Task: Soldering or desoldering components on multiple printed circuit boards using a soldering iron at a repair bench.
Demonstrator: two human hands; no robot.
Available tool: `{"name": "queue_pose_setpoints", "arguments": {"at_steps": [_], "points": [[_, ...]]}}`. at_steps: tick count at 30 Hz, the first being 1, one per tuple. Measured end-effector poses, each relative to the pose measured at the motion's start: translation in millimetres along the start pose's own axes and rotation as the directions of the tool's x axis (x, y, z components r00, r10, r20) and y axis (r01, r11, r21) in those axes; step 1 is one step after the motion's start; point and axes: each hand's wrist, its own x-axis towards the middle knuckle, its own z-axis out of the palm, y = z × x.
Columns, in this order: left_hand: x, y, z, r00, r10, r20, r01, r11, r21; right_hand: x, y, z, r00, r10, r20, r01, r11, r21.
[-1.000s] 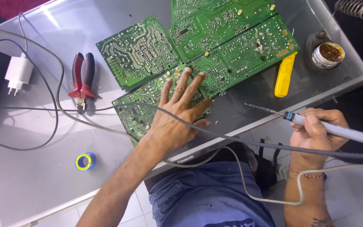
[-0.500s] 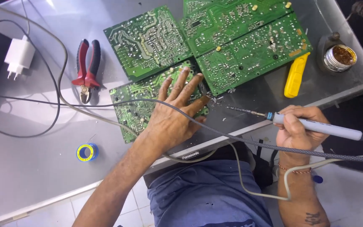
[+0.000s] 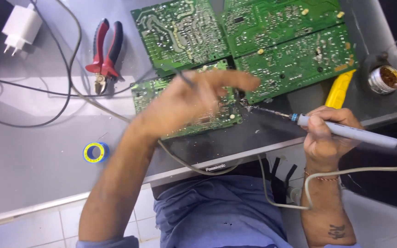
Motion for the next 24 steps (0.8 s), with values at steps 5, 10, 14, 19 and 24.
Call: {"name": "queue_pose_setpoints", "arguments": {"at_steps": [5,10,14,19,24], "points": [[-9,-19,-17,0.981,0.04,-0.192,-0.133,0.854,-0.502,-4,14,3,0.994,-0.086,0.072,0.083,0.996,0.044],[-17,-23,-20,0.917,-0.029,-0.398,-0.156,0.892,-0.424,-7,17,1,0.999,-0.043,0.017,0.042,0.999,0.031],[-16,-30,-21,0.874,-0.079,-0.479,-0.172,0.873,-0.457,-8,14,3,0.998,-0.067,-0.02,0.066,0.998,-0.02],[-18,-32,-26,0.777,-0.078,-0.625,-0.198,0.912,-0.36,-7,13,5,0.998,-0.05,0.033,0.051,0.998,-0.021],[-21,-27,-34,0.69,-0.057,-0.721,-0.068,0.987,-0.144,-7,12,3,0.998,-0.046,0.046,0.047,0.999,-0.014]]}}
